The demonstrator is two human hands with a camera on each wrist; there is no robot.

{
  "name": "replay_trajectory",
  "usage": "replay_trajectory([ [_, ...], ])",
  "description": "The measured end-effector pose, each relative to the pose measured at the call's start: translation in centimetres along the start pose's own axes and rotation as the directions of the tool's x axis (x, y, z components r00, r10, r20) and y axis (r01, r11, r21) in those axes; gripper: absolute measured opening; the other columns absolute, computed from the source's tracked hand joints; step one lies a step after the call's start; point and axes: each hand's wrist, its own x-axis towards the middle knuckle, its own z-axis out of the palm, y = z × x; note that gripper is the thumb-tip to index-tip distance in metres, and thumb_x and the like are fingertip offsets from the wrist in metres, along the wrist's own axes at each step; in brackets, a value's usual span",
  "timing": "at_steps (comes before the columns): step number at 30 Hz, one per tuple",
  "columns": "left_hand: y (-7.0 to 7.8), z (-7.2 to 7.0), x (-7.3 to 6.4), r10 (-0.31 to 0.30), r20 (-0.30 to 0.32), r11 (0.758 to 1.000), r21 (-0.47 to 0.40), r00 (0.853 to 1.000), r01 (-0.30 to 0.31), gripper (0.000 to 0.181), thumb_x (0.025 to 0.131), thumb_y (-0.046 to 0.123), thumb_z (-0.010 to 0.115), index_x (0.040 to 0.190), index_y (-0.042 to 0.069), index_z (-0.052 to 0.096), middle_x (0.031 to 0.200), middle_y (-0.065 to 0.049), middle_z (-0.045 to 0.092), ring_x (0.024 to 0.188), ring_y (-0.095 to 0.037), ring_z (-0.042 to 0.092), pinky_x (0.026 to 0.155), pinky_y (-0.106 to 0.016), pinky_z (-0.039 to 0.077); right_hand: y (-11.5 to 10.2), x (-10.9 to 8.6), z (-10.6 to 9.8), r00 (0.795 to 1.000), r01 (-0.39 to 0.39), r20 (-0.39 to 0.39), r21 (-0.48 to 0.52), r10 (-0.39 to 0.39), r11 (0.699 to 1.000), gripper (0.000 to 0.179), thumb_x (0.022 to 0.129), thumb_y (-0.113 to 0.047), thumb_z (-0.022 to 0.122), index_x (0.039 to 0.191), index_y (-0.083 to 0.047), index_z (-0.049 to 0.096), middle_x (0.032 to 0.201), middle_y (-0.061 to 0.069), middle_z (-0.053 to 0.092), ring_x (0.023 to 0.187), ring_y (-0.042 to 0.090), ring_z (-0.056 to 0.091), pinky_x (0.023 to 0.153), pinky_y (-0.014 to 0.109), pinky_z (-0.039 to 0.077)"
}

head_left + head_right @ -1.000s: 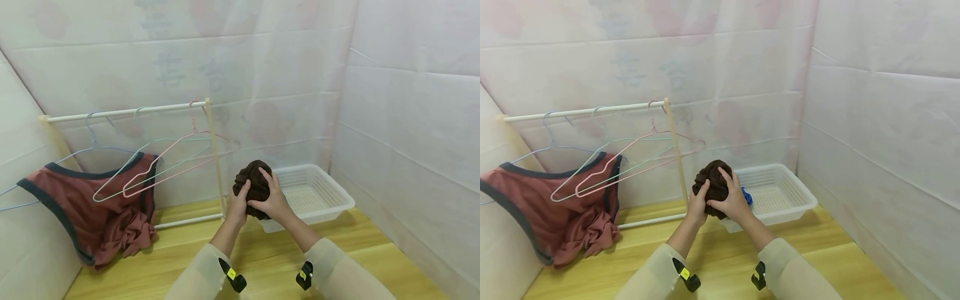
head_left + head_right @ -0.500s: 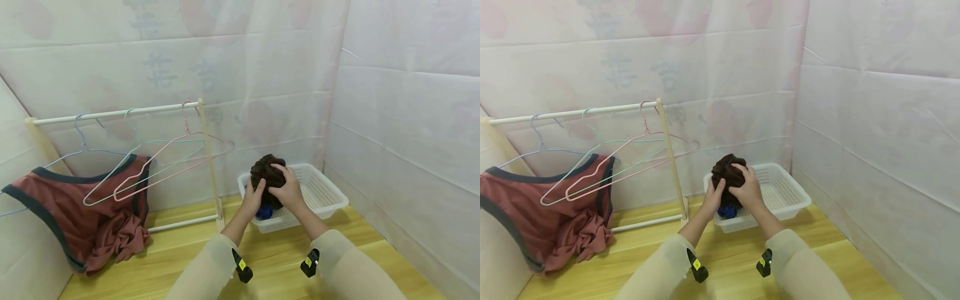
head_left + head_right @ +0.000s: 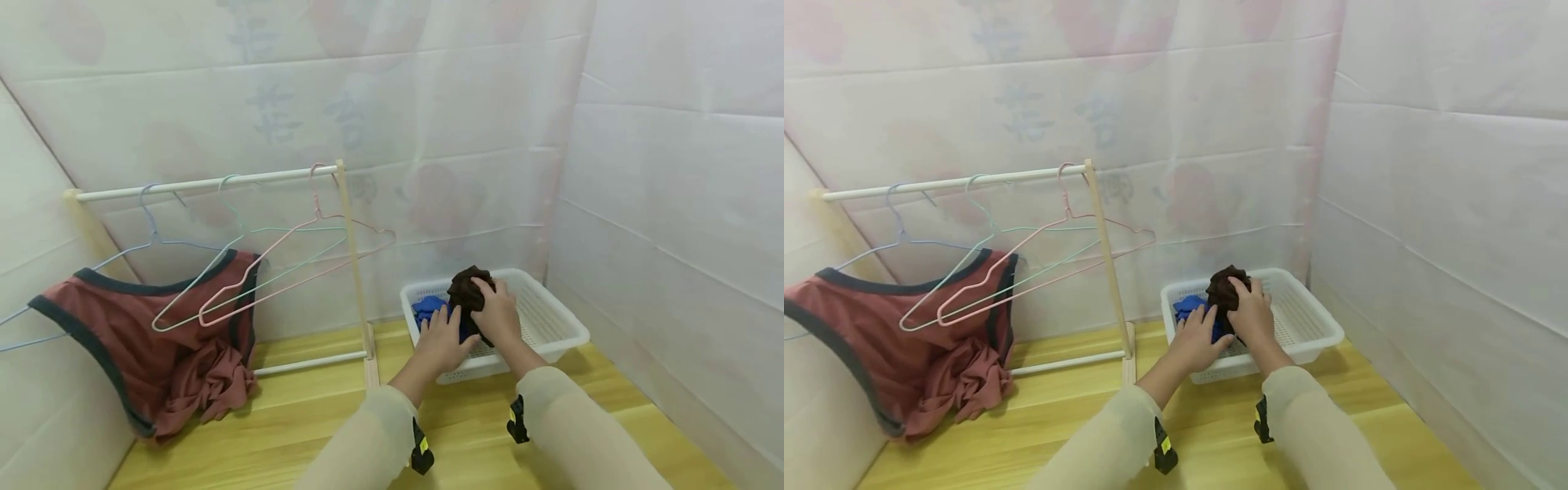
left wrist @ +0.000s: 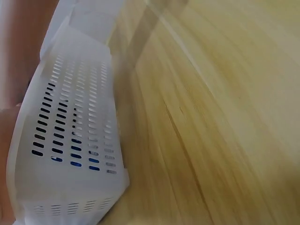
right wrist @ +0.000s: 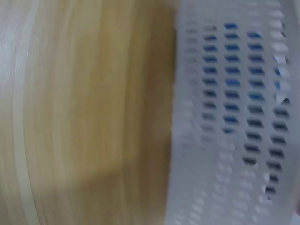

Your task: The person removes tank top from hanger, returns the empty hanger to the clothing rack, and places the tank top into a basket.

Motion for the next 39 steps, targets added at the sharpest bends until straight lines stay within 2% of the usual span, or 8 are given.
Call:
replay_trajectory([
  [7, 0.8, -0.1, -0.3, -0.065, 0.133, 0.991, 0.128, 0.989, 0.048, 0.074, 0.097, 0.064, 0.039, 0.158, 0.032, 0.014, 0.165, -0.006, 0.013, 0.151, -0.031, 0.017, 0.119, -0.049, 0.022, -0.7, -0.9, 1.4, 0.975, -0.069, 0.205, -0.069, 0.082, 0.995, 0.07, 0.088, -0.014, 0.072, 0.15, -0.025, 0.041, 0.151, 0.026, 0.029, 0.117, 0.06, 0.043, 0.07, 0.06, 0.052],
  [12, 1.2, 0.4, -0.6, -0.106, 0.217, 0.981, 0.179, 0.97, 0.067, 0.069, 0.097, 0.069, 0.032, 0.156, 0.038, 0.015, 0.164, -0.002, 0.017, 0.15, -0.03, 0.021, 0.119, -0.047, 0.025, -0.8, -1.5, 1.2, 0.936, -0.084, 0.33, -0.136, 0.125, 0.987, 0.066, 0.092, -0.016, 0.067, 0.151, -0.022, 0.038, 0.151, 0.031, 0.026, 0.117, 0.061, 0.041, 0.065, 0.056, 0.052],
  [18, 1.9, 0.6, -0.6, -0.117, 0.238, 0.978, 0.196, 0.964, 0.07, 0.063, 0.097, 0.068, 0.029, 0.154, 0.041, 0.024, 0.162, 0.001, 0.025, 0.149, -0.026, 0.026, 0.118, -0.043, 0.026, -0.6, -1.9, 1.0, 0.902, -0.054, 0.406, -0.225, 0.144, 0.973, 0.057, 0.099, -0.018, 0.057, 0.152, -0.017, 0.037, 0.148, 0.034, 0.027, 0.114, 0.061, 0.043, 0.066, 0.057, 0.052],
  [25, 2.2, 0.1, -0.5, -0.129, 0.251, 0.976, 0.203, 0.959, 0.078, 0.059, 0.099, 0.065, 0.03, 0.152, 0.04, 0.03, 0.161, 0.003, 0.028, 0.149, -0.023, 0.026, 0.118, -0.042, 0.026, -0.8, -1.9, 1.2, 0.871, 0.105, 0.478, -0.407, 0.113, 0.907, 0.056, 0.101, -0.007, 0.053, 0.153, -0.006, 0.032, 0.144, 0.043, 0.027, 0.107, 0.06, 0.047, 0.08, 0.06, 0.05],
  [27, 2.3, 0.1, -0.5, -0.135, 0.257, 0.976, 0.201, 0.957, 0.083, 0.059, 0.099, 0.065, 0.029, 0.152, 0.039, 0.032, 0.16, 0.003, 0.029, 0.149, -0.023, 0.026, 0.118, -0.042, 0.026, -0.8, -1.9, 1.2, 0.866, 0.145, 0.487, -0.457, 0.111, 0.878, 0.056, 0.1, -0.007, 0.054, 0.152, -0.002, 0.033, 0.14, 0.045, 0.029, 0.101, 0.058, 0.05, 0.078, 0.059, 0.049],
  [30, 2.4, 0.3, -0.5, -0.135, 0.262, 0.977, 0.197, 0.955, 0.084, 0.057, 0.099, 0.064, 0.029, 0.151, 0.04, 0.034, 0.16, 0.004, 0.03, 0.149, -0.023, 0.026, 0.118, -0.04, 0.026, -0.8, -2.0, 1.4, 0.864, 0.133, 0.48, -0.507, 0.151, 0.852, 0.056, 0.1, -0.008, 0.054, 0.151, 0.0, 0.032, 0.137, 0.047, 0.03, 0.094, 0.057, 0.051, 0.064, 0.052, 0.051],
  [34, 2.4, 0.5, -0.7, -0.132, 0.26, 0.977, 0.2, 0.956, 0.081, 0.056, 0.099, 0.064, 0.03, 0.15, 0.041, 0.035, 0.159, 0.005, 0.031, 0.148, -0.022, 0.027, 0.117, -0.04, 0.027, -0.7, -2.0, 1.7, 0.868, 0.044, 0.451, -0.486, 0.208, 0.873, 0.056, 0.102, -0.011, 0.05, 0.153, -0.004, 0.029, 0.139, 0.046, 0.026, 0.097, 0.063, 0.047, 0.049, 0.05, 0.051],
  [39, 2.3, 0.6, -0.6, -0.137, 0.24, 0.977, 0.193, 0.961, 0.091, 0.056, 0.098, 0.065, 0.032, 0.148, 0.042, 0.038, 0.158, 0.006, 0.033, 0.148, -0.022, 0.028, 0.116, -0.041, 0.029, -0.4, -1.8, 2.0, 0.87, -0.015, 0.443, -0.412, 0.214, 0.911, 0.062, 0.102, -0.017, 0.052, 0.156, -0.011, 0.023, 0.147, 0.042, 0.019, 0.119, 0.069, 0.033, 0.073, 0.072, 0.046],
])
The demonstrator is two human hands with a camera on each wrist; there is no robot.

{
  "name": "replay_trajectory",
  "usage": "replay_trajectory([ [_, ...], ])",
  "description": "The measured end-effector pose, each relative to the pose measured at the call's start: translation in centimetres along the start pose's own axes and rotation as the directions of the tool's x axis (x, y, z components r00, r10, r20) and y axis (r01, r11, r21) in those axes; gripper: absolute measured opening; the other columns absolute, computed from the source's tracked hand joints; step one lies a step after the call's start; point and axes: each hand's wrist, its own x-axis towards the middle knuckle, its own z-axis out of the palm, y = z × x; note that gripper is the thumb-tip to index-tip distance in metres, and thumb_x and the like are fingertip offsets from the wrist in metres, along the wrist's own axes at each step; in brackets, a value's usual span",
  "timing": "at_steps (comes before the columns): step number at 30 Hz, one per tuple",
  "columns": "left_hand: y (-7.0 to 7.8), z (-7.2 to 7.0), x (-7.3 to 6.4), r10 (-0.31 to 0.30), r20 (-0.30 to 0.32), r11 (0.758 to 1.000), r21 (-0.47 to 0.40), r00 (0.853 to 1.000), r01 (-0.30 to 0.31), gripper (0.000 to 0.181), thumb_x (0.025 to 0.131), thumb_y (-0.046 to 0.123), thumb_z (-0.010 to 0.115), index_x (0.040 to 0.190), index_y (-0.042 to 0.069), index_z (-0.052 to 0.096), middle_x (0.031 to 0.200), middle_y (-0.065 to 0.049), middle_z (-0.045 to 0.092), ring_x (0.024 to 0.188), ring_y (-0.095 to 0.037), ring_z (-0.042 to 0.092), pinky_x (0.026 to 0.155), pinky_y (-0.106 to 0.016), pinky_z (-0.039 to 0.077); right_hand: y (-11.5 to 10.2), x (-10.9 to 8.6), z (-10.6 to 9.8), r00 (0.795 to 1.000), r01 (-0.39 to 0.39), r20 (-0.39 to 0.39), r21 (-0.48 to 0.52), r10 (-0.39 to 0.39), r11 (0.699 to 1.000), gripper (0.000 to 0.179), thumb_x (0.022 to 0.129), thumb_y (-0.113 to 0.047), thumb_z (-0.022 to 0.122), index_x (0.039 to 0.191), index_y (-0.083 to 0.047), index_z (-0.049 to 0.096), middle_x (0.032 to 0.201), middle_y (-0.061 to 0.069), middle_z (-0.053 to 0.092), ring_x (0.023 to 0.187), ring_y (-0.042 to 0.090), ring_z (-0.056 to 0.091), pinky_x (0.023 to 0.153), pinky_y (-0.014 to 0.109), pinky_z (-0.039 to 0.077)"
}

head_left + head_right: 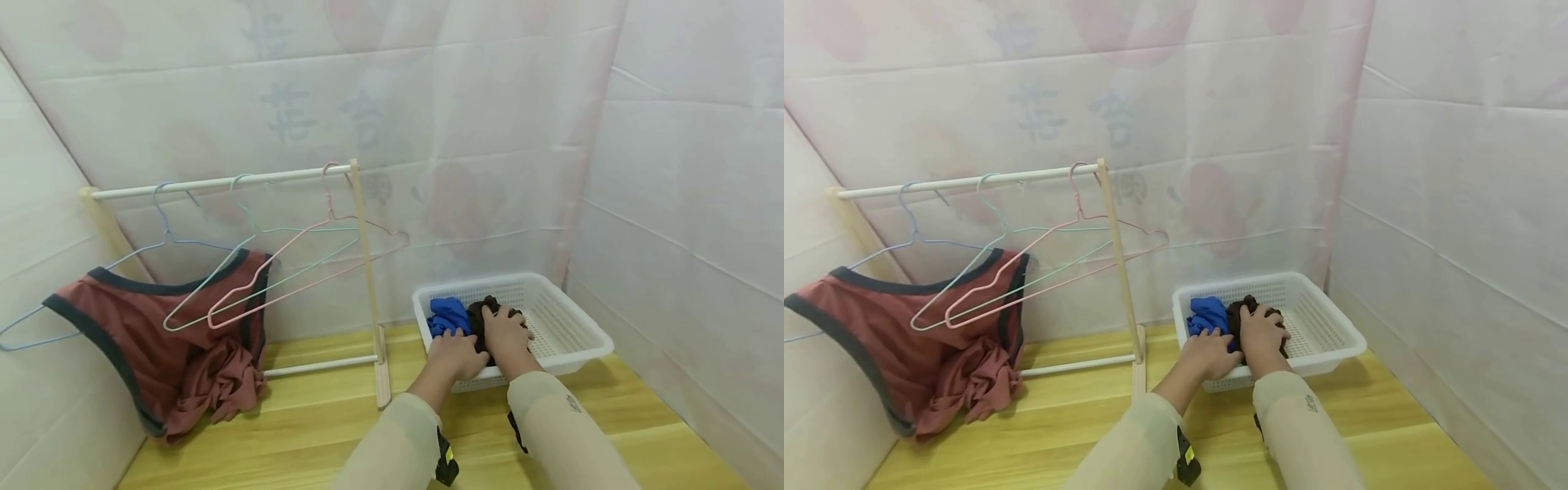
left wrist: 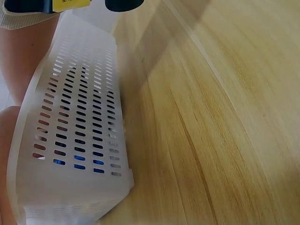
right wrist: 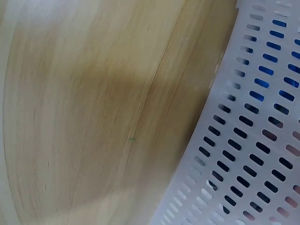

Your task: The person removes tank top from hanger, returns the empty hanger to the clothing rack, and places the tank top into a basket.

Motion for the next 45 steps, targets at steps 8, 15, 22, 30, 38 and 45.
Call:
replay_trajectory([
  [8, -0.4, -0.2, -0.2, -0.001, -0.012, 1.0, 0.002, 1.0, 0.001, 0.055, 0.097, 0.066, 0.034, 0.147, 0.042, 0.04, 0.157, 0.006, 0.036, 0.147, -0.022, 0.03, 0.116, -0.042, 0.029, -0.5, 0.1, -0.5, 0.996, 0.053, -0.081, 0.054, -0.048, 0.997, 0.076, 0.094, -0.029, 0.066, 0.155, -0.011, 0.024, 0.152, 0.036, 0.018, 0.129, 0.066, 0.025, 0.085, 0.075, 0.039],
  [15, -1.0, -0.3, -0.3, -0.009, -0.014, 1.0, -0.003, 1.0, 0.009, 0.061, 0.097, 0.066, 0.034, 0.149, 0.035, 0.039, 0.157, 0.007, 0.036, 0.147, -0.021, 0.03, 0.116, -0.041, 0.03, -0.8, 0.5, -0.7, 0.997, 0.076, -0.006, 0.247, -0.077, 0.966, 0.058, 0.104, -0.041, 0.036, 0.155, -0.013, 0.031, 0.161, 0.027, 0.009, 0.14, 0.062, 0.002, 0.101, 0.08, 0.016],
  [22, -1.8, -0.3, -0.6, -0.013, -0.061, 1.0, -0.02, 0.998, 0.012, 0.05, 0.099, 0.061, 0.038, 0.139, 0.037, 0.054, 0.147, 0.008, 0.05, 0.138, -0.02, 0.044, 0.111, -0.04, 0.037, -1.1, 0.4, -0.6, 0.992, 0.088, 0.065, 0.215, -0.104, 0.973, 0.052, 0.105, -0.023, 0.04, 0.156, -0.021, 0.029, 0.164, 0.02, 0.005, 0.142, 0.059, -0.002, 0.102, 0.08, 0.016],
  [30, -2.1, -0.8, -0.8, 0.064, -0.335, 0.989, -0.106, 0.94, -0.105, 0.034, 0.1, 0.037, 0.05, 0.073, 0.024, 0.067, 0.061, 0.006, 0.058, 0.054, -0.009, 0.052, 0.054, -0.025, 0.043, -0.9, 0.8, -1.3, 0.988, 0.09, 0.106, 0.187, -0.111, 0.978, 0.057, 0.104, -0.021, 0.044, 0.157, -0.022, 0.023, 0.163, 0.021, -0.001, 0.14, 0.063, -0.003, 0.099, 0.082, 0.018],
  [38, -2.9, -1.4, -1.5, 0.127, -0.552, 0.956, -0.153, 0.824, -0.25, 0.023, 0.1, 0.028, 0.054, 0.098, 0.025, 0.076, 0.094, 0.012, 0.073, 0.088, -0.005, 0.066, 0.089, -0.026, 0.05, -0.2, 2.3, -1.3, 0.993, 0.078, 0.075, 0.207, -0.096, 0.975, 0.054, 0.104, -0.018, 0.038, 0.156, -0.018, 0.027, 0.162, 0.024, 0.001, 0.14, 0.062, -0.004, 0.101, 0.081, 0.012],
  [45, -6.3, -0.8, -2.1, 0.191, -0.638, 0.933, -0.119, 0.746, -0.34, 0.037, 0.106, 0.034, 0.041, 0.112, 0.019, 0.074, 0.124, 0.002, 0.068, 0.122, -0.015, 0.058, 0.107, -0.035, 0.042, 1.3, 2.8, -1.4, 0.995, 0.087, 0.027, 0.23, -0.096, 0.969, 0.059, 0.101, -0.024, 0.039, 0.157, -0.015, 0.022, 0.158, 0.031, 0.003, 0.139, 0.062, -0.001, 0.1, 0.081, 0.009],
])
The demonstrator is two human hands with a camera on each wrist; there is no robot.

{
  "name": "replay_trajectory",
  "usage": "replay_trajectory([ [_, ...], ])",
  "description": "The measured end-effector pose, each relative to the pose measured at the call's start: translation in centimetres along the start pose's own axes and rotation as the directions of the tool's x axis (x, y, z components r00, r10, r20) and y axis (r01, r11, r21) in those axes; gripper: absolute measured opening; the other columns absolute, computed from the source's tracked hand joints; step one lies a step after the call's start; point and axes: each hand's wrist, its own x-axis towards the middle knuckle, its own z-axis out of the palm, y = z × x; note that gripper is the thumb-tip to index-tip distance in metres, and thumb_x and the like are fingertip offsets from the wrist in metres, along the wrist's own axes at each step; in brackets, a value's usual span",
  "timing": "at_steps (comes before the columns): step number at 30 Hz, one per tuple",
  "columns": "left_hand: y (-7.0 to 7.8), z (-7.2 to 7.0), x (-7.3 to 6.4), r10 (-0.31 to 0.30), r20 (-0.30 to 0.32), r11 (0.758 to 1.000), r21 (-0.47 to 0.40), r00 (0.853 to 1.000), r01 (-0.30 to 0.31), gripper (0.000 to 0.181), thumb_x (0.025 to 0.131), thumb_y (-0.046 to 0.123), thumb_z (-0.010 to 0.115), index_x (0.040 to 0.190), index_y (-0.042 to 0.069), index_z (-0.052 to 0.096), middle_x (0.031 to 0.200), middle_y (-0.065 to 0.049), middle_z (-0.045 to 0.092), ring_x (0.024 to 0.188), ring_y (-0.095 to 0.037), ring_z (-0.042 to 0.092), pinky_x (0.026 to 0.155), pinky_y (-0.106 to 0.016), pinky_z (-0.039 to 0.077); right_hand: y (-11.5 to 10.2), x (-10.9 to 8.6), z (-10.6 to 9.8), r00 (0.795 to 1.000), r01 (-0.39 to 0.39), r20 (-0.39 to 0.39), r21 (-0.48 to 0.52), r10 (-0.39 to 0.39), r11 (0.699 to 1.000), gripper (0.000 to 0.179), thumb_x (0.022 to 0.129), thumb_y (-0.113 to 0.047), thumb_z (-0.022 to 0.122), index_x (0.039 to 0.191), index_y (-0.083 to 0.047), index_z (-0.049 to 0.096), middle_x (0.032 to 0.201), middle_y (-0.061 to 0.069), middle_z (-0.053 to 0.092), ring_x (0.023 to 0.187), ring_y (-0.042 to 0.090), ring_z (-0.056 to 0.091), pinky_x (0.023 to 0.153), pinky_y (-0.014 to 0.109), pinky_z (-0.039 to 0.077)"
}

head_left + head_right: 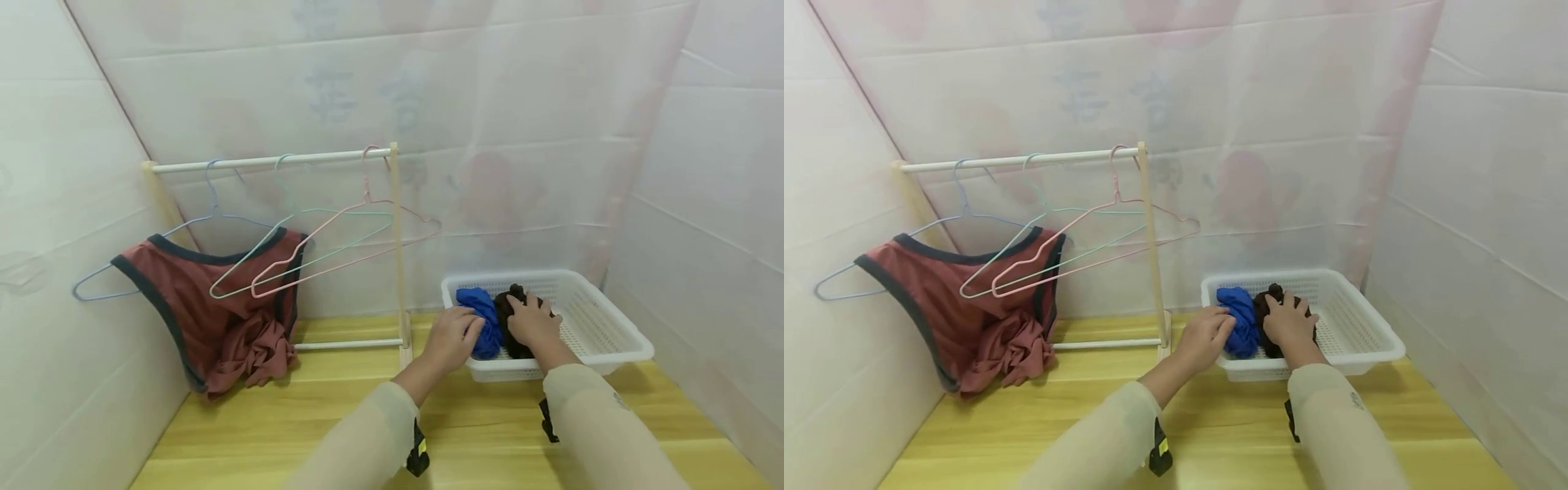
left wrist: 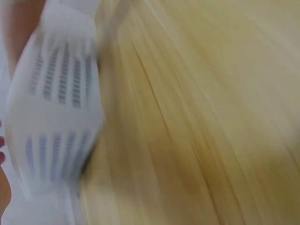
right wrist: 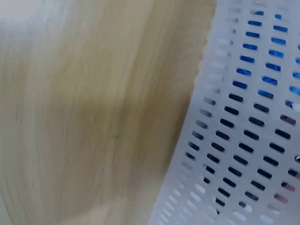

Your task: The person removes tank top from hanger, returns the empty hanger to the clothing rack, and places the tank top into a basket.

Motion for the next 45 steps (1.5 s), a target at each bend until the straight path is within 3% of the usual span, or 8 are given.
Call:
replay_trajectory([
  [10, -6.3, -2.4, -3.6, -0.015, -0.008, 0.993, 0.114, 1.0, 0.016, 0.039, 0.106, 0.036, 0.04, 0.12, 0.014, 0.069, 0.133, -0.006, 0.062, 0.128, -0.023, 0.053, 0.111, -0.041, 0.038, -1.7, 0.3, -0.7, 0.989, 0.064, -0.134, -0.024, -0.067, 0.998, 0.062, 0.101, -0.041, 0.04, 0.155, -0.013, 0.028, 0.157, 0.033, 0.007, 0.14, 0.06, 0.004, 0.097, 0.084, 0.005],
  [14, -7.6, -3.6, -4.9, 0.021, -0.033, 0.987, 0.158, 0.999, -0.016, 0.037, 0.106, 0.034, 0.041, 0.119, 0.014, 0.069, 0.129, -0.004, 0.064, 0.123, -0.02, 0.056, 0.108, -0.037, 0.042, -4.1, 0.4, -0.9, 0.965, 0.119, -0.232, -0.018, -0.12, 0.993, 0.056, 0.101, -0.036, 0.044, 0.151, -0.014, 0.035, 0.158, 0.029, 0.012, 0.142, 0.057, 0.006, 0.1, 0.082, 0.007],
  [17, -8.5, -4.3, -5.7, 0.05, -0.084, 0.986, 0.165, 0.995, -0.035, 0.032, 0.105, 0.031, 0.046, 0.114, 0.013, 0.071, 0.123, -0.003, 0.066, 0.118, -0.019, 0.058, 0.103, -0.032, 0.045, -6.6, 0.9, -1.1, 0.928, 0.205, -0.321, 0.008, -0.192, 0.979, 0.051, 0.101, -0.033, 0.044, 0.148, -0.013, 0.042, 0.156, 0.026, 0.024, 0.141, 0.052, 0.017, 0.104, 0.077, 0.014],
  [23, -10.1, -5.3, -7.0, 0.048, -0.169, 0.98, 0.198, 0.984, -0.014, 0.024, 0.102, 0.028, 0.052, 0.106, 0.015, 0.072, 0.112, 0.0, 0.068, 0.108, -0.016, 0.061, 0.093, -0.028, 0.051, -12.5, 1.0, -1.8, 0.839, 0.43, -0.453, 0.209, -0.303, 0.878, 0.05, 0.104, -0.041, 0.04, 0.144, -0.012, 0.048, 0.145, 0.019, 0.046, 0.134, 0.041, 0.039, 0.103, 0.063, 0.035],
  [29, -11.8, -7.4, -8.3, 0.008, -0.174, 0.968, 0.247, 0.985, 0.035, 0.024, 0.102, 0.029, 0.053, 0.106, 0.016, 0.072, 0.11, 0.001, 0.068, 0.105, -0.015, 0.062, 0.087, -0.029, 0.054, -16.9, 0.9, -2.7, 0.827, 0.522, -0.454, 0.405, -0.331, 0.75, 0.061, 0.102, -0.048, 0.044, 0.15, -0.01, 0.038, 0.144, 0.018, 0.047, 0.124, 0.037, 0.051, 0.097, 0.055, 0.045],
  [34, -13.4, -10.1, -9.3, -0.029, -0.185, 0.955, 0.284, 0.982, 0.082, 0.023, 0.101, 0.03, 0.053, 0.106, 0.018, 0.072, 0.107, 0.002, 0.069, 0.1, -0.016, 0.063, 0.078, -0.032, 0.056, -18.0, 1.2, -2.8, 0.83, 0.525, -0.468, 0.468, -0.305, 0.711, 0.061, 0.102, -0.046, 0.045, 0.149, -0.008, 0.038, 0.133, 0.017, 0.055, 0.112, 0.035, 0.058, 0.09, 0.052, 0.05],
  [41, -16.4, -14.1, -11.1, 0.066, -0.316, 0.936, 0.349, 0.947, 0.051, 0.016, 0.097, 0.023, 0.062, 0.102, 0.013, 0.073, 0.093, -0.001, 0.071, 0.085, -0.019, 0.065, 0.067, -0.034, 0.056, -18.8, 1.5, -2.3, 0.807, 0.539, -0.534, 0.495, -0.251, 0.682, 0.05, 0.102, -0.039, 0.051, 0.141, -0.009, 0.047, 0.101, 0.013, 0.066, 0.089, 0.03, 0.066, 0.071, 0.045, 0.055],
  [45, -17.4, -16.8, -11.7, 0.111, -0.339, 0.919, 0.393, 0.934, 0.034, 0.013, 0.094, 0.021, 0.063, 0.1, 0.014, 0.072, 0.087, 0.0, 0.07, 0.078, -0.018, 0.064, 0.062, -0.034, 0.055, -19.2, 1.5, -2.1, 0.793, 0.558, -0.555, 0.496, -0.251, 0.666, 0.045, 0.1, -0.032, 0.058, 0.137, -0.008, 0.051, 0.095, 0.013, 0.068, 0.086, 0.03, 0.068, 0.069, 0.045, 0.056],
])
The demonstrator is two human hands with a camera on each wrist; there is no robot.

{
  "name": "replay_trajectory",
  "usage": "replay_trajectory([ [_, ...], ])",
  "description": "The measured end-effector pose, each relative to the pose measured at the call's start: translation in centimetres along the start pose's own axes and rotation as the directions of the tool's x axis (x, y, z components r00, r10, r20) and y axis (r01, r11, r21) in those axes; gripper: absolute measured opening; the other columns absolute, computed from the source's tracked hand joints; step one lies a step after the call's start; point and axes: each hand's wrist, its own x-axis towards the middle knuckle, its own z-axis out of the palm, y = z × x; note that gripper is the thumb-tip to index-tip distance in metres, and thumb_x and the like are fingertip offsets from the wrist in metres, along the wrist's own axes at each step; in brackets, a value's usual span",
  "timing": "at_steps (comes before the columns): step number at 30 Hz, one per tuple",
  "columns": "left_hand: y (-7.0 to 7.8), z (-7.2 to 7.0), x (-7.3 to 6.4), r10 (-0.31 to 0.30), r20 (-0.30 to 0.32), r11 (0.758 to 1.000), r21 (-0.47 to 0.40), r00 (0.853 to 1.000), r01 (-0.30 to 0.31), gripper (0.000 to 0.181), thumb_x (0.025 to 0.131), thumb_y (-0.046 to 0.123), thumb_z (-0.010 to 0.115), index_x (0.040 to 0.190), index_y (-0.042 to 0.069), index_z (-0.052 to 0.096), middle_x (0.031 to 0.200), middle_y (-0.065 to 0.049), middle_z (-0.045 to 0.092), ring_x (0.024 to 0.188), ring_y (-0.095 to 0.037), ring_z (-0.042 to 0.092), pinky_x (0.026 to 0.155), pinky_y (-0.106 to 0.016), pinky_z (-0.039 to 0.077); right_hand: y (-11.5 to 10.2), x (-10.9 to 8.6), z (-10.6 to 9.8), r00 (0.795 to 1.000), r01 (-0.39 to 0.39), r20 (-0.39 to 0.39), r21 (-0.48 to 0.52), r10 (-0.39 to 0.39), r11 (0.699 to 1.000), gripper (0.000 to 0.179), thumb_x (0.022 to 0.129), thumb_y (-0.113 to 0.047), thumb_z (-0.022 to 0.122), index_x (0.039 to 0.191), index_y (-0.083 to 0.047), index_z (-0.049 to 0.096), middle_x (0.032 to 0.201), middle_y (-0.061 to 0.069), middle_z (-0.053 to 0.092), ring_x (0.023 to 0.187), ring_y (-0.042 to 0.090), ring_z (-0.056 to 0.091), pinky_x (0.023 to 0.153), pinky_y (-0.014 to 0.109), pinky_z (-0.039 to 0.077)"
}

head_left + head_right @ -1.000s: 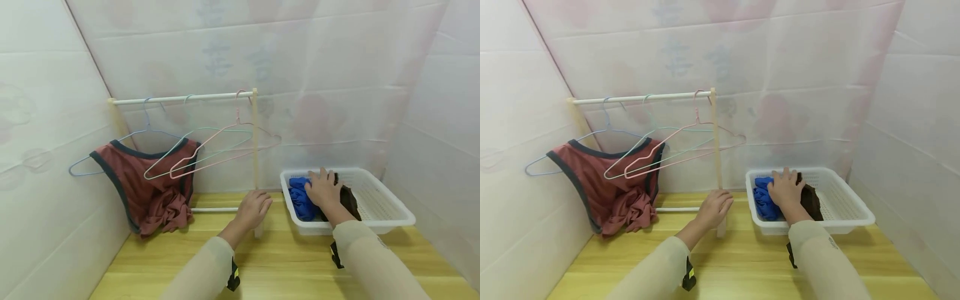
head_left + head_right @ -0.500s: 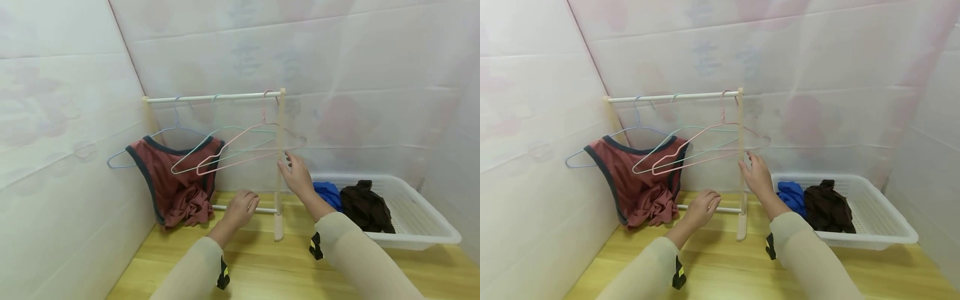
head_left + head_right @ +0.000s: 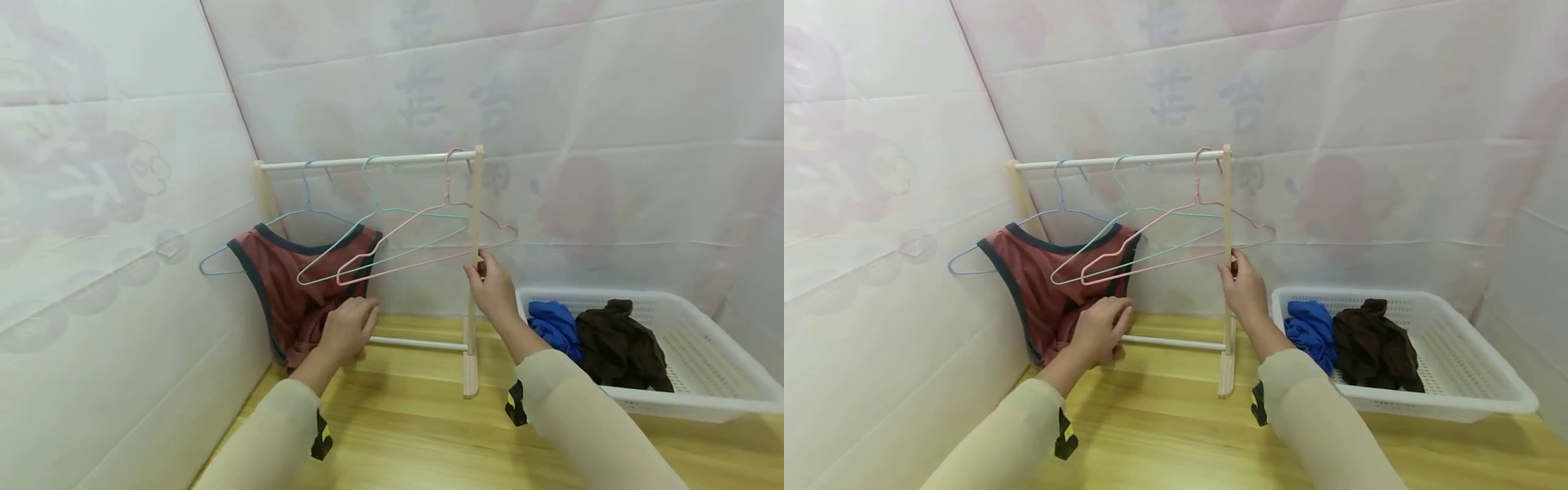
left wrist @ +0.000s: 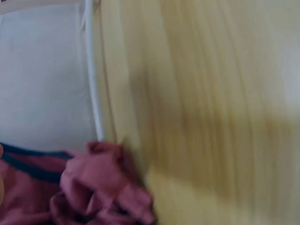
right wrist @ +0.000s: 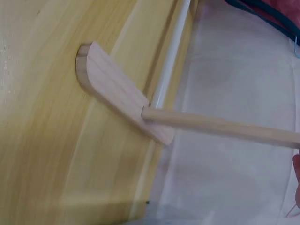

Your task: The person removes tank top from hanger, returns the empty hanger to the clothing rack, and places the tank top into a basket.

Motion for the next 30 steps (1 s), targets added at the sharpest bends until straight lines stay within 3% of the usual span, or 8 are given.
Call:
replay_trajectory([
  [8, -2.9, -4.8, 2.9, 0.124, -0.075, 0.99, 0.078, 0.989, -0.118, 0.013, 0.087, 0.014, 0.063, 0.094, 0.009, 0.072, 0.078, -0.003, 0.07, 0.066, -0.019, 0.066, 0.051, -0.035, 0.053, 0.1, 0.4, -0.7, 1.0, -0.019, 0.008, 0.041, 0.019, 0.999, 0.045, 0.096, -0.033, 0.065, 0.131, -0.005, 0.057, 0.1, 0.017, 0.07, 0.091, 0.032, 0.068, 0.076, 0.047, 0.056],
  [14, -5.1, -7.9, 4.6, 0.142, -0.111, 0.986, 0.108, 0.984, -0.13, 0.015, 0.086, 0.014, 0.062, 0.097, 0.007, 0.069, 0.073, -0.004, 0.065, 0.056, -0.018, 0.056, 0.043, -0.035, 0.047, 0.2, 0.7, -1.0, 0.994, -0.066, 0.088, 0.039, 0.062, 0.997, 0.049, 0.096, -0.038, 0.063, 0.133, -0.006, 0.058, 0.105, 0.016, 0.07, 0.094, 0.031, 0.068, 0.079, 0.047, 0.055],
  [17, -6.1, -9.2, 5.8, 0.138, -0.141, 0.985, 0.127, 0.98, -0.12, 0.019, 0.085, 0.014, 0.061, 0.101, 0.006, 0.069, 0.079, -0.008, 0.068, 0.061, -0.022, 0.061, 0.045, -0.037, 0.049, 0.3, 0.7, -1.3, 0.989, -0.082, 0.128, 0.026, 0.078, 0.996, 0.048, 0.096, -0.038, 0.063, 0.132, -0.006, 0.059, 0.107, 0.016, 0.069, 0.098, 0.032, 0.067, 0.081, 0.048, 0.055],
  [20, -7.1, -10.6, 7.3, 0.134, -0.165, 0.981, 0.162, 0.977, -0.107, 0.026, 0.085, 0.014, 0.066, 0.107, 0.002, 0.068, 0.09, -0.015, 0.07, 0.076, -0.031, 0.067, 0.057, -0.042, 0.055, 0.2, 0.7, -1.5, 0.982, -0.098, 0.161, 0.013, 0.094, 0.995, 0.045, 0.096, -0.038, 0.063, 0.129, -0.006, 0.061, 0.109, 0.016, 0.069, 0.101, 0.033, 0.066, 0.083, 0.049, 0.054],
  [23, -8.3, -11.8, 8.8, 0.111, -0.162, 0.979, 0.185, 0.98, -0.081, 0.047, 0.082, 0.02, 0.077, 0.122, 0.0, 0.061, 0.106, -0.021, 0.068, 0.095, -0.038, 0.066, 0.075, -0.048, 0.056, 0.1, 0.8, -1.7, 0.976, -0.113, 0.189, 0.008, 0.109, 0.994, 0.046, 0.096, -0.037, 0.064, 0.13, -0.006, 0.061, 0.111, 0.016, 0.069, 0.105, 0.034, 0.066, 0.085, 0.049, 0.054],
  [26, -9.4, -12.6, 10.0, 0.072, -0.133, 0.975, 0.219, 0.988, -0.042, 0.072, 0.076, 0.029, 0.086, 0.134, -0.001, 0.053, 0.116, -0.025, 0.063, 0.106, -0.041, 0.062, 0.088, -0.051, 0.053, 0.0, 0.9, -1.8, 0.973, -0.121, 0.2, 0.006, 0.117, 0.993, 0.047, 0.096, -0.039, 0.063, 0.131, -0.007, 0.06, 0.112, 0.016, 0.069, 0.107, 0.034, 0.065, 0.086, 0.049, 0.053],
  [30, -10.3, -13.1, 10.9, -0.014, -0.065, 0.964, 0.263, 0.998, 0.031, 0.084, 0.073, 0.038, 0.087, 0.136, -0.004, 0.05, 0.12, -0.027, 0.061, 0.11, -0.041, 0.06, 0.093, -0.051, 0.051, -0.1, 1.0, -1.9, 0.972, -0.116, 0.204, 0.001, 0.114, 0.993, 0.049, 0.096, -0.043, 0.062, 0.13, -0.007, 0.061, 0.111, 0.017, 0.069, 0.106, 0.035, 0.065, 0.086, 0.049, 0.053],
])
